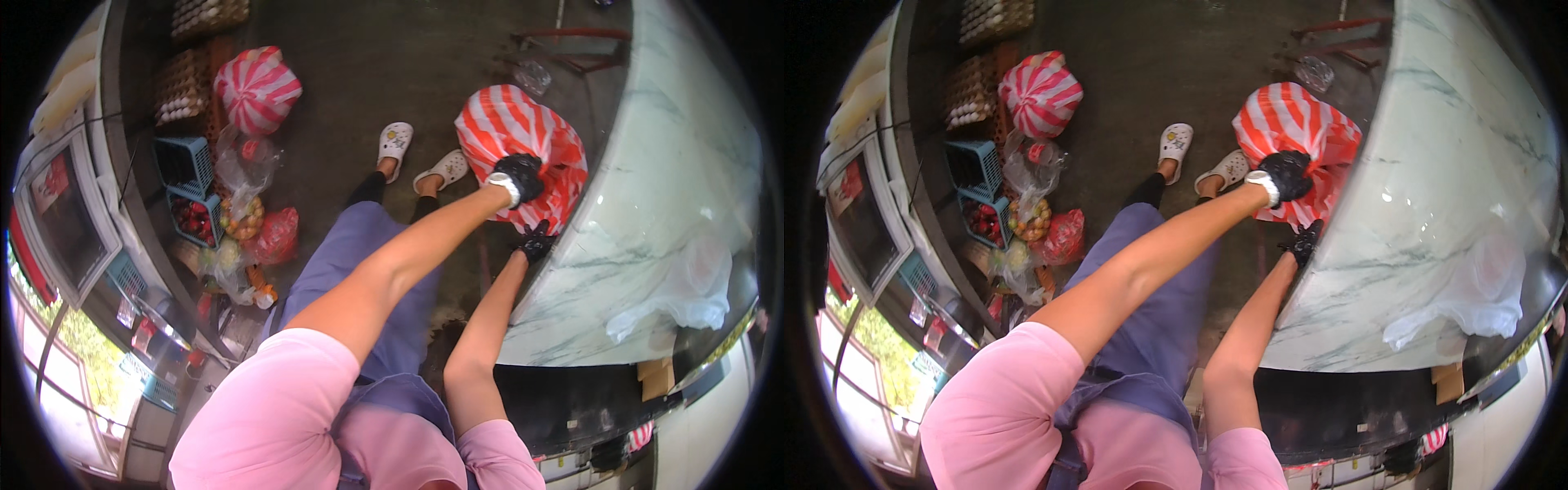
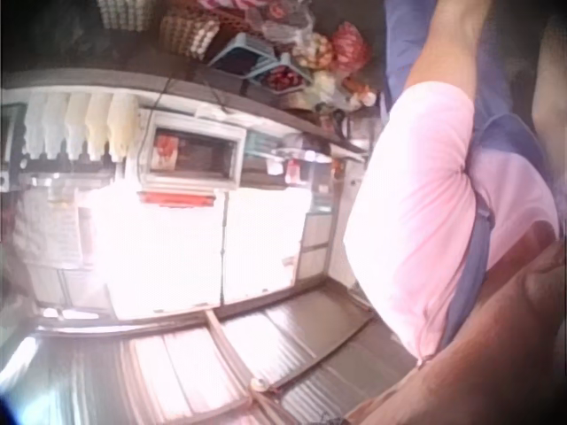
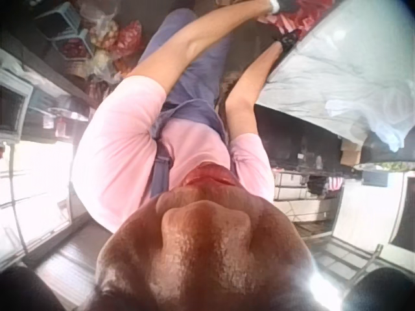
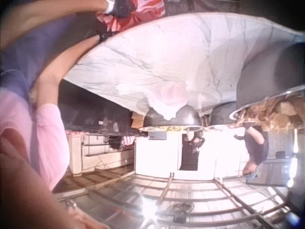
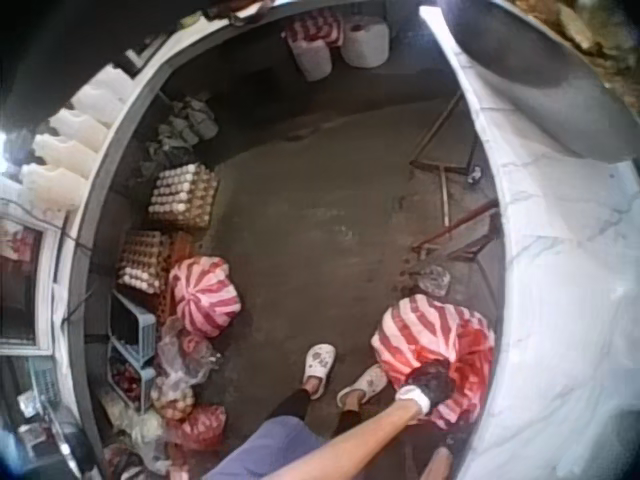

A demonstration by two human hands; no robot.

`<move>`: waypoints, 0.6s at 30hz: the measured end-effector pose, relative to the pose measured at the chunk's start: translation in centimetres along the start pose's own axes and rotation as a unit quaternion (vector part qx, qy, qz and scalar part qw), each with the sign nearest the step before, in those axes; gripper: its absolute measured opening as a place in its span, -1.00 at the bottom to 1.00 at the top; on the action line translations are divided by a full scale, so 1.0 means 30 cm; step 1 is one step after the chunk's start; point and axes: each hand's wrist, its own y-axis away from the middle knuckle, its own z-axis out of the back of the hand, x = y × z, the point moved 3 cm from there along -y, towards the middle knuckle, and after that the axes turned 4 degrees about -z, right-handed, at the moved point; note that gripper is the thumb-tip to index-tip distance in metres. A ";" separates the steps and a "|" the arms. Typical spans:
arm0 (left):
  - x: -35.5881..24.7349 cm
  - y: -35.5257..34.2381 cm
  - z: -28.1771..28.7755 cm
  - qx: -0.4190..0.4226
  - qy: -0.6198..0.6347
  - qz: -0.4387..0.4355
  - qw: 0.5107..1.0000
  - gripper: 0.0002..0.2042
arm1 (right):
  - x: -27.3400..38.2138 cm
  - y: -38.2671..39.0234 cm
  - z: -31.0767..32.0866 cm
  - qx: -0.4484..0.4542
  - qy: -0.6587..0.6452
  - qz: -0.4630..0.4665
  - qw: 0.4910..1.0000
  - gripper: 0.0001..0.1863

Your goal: The person uses yellow-handled scissors to cut red meat in a metal bowl. They then wash their gloved hands at a sink and return to the counter to place the meat into a plastic bag.

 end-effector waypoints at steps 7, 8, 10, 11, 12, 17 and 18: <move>-0.008 0.102 0.052 -0.037 0.001 -0.014 0.999 -0.62 | 0.044 0.033 -0.054 0.048 0.216 0.153 0.963 -0.23; 0.014 0.137 0.066 -0.080 -0.005 -0.026 0.996 -0.61 | 0.017 0.010 -0.056 0.034 0.300 0.232 0.925 -0.22; 0.079 0.221 0.093 -0.154 -0.034 -0.015 0.987 -0.56 | -0.018 0.013 -0.075 0.060 0.347 0.263 0.898 -0.27; 0.124 0.275 0.109 -0.184 -0.055 0.009 0.981 -0.52 | -0.023 0.025 -0.079 0.080 0.348 0.288 0.889 -0.28; 0.216 0.327 0.103 -0.158 -0.038 0.011 0.987 -0.52 | -0.020 0.050 -0.078 0.103 0.349 0.317 0.876 -0.28; 0.395 0.761 0.453 -0.108 0.169 0.340 0.919 -0.54 | -0.073 0.086 -0.039 0.121 0.322 0.422 0.838 -0.39; 0.519 0.872 0.422 -0.039 0.050 0.382 0.922 -0.53 | -0.052 0.127 -0.026 0.136 0.342 0.429 0.824 -0.38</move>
